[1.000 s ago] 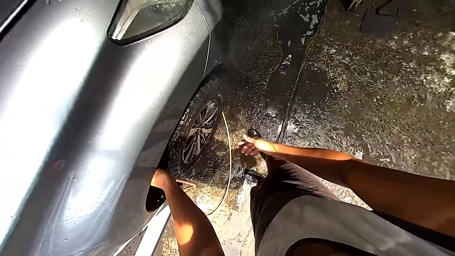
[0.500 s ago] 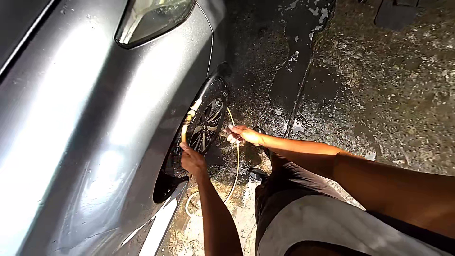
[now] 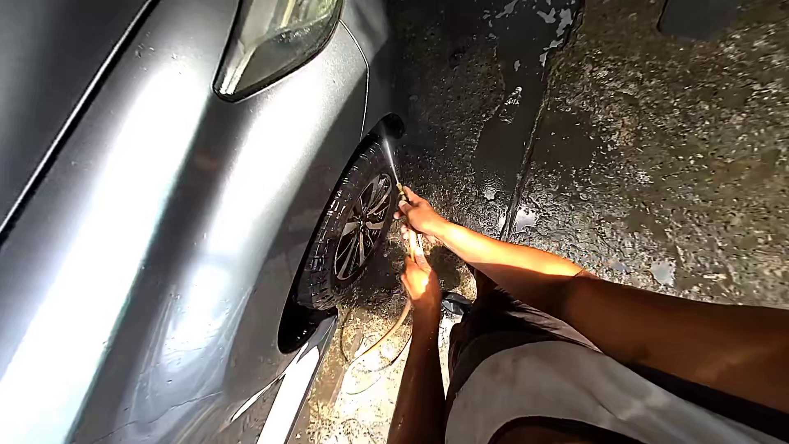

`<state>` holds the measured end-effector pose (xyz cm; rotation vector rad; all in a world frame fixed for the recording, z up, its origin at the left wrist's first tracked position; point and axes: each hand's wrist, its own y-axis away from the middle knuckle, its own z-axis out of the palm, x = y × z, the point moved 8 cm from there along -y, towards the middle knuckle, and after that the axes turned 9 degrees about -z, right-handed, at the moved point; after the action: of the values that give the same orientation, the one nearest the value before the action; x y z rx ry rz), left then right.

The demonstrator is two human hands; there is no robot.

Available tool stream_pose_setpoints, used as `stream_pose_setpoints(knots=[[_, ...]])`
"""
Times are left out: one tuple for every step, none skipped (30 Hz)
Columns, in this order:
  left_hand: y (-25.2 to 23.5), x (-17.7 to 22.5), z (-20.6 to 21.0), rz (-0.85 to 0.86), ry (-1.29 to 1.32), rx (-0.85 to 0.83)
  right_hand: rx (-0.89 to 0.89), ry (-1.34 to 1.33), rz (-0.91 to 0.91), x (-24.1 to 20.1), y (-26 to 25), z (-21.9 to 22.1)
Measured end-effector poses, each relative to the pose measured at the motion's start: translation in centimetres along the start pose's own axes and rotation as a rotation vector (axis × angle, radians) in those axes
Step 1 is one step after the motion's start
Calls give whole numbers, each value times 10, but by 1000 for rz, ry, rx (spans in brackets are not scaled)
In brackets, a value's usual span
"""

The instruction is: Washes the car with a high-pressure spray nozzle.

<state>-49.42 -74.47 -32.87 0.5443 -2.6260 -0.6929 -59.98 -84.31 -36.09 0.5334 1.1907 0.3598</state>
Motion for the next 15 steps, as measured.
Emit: stream_pose_setpoints(knots=[[5,7,18,65,-54,-89,17,41,15,10,-4,-15],[10,15,36,160,-93,-190,28,100,26,22,-9,-34],[15,24,53,262,-103,-298,40,170,40,36,-13,-57],[18,30,67,347,-80,-400,58,234,53,49,-16,-81],[19,35,76,406,-30,-484,84,278,54,62,-20,-108],[16,40,77,427,63,-536,130,292,40,67,-22,-137],[7,43,70,393,232,-552,135,302,9,56,-19,-158],[-10,43,56,326,461,-541,102,311,-41,29,-11,-167],[-33,37,38,226,703,-514,40,322,-103,-3,-2,-170],[-57,27,18,120,926,-489,-39,340,-177,-34,8,-166],[-85,16,0,23,1156,-477,-120,380,-235,-61,19,-161],[-113,9,-18,-13,1327,-474,-180,434,-283,-82,28,-157],[-139,11,-37,0,1452,-471,-199,498,-322,-98,34,-161],[-160,19,-56,47,1555,-489,-164,544,-335,-107,36,-173],[-174,34,-71,114,1652,-538,-83,544,-316,-108,37,-193]])
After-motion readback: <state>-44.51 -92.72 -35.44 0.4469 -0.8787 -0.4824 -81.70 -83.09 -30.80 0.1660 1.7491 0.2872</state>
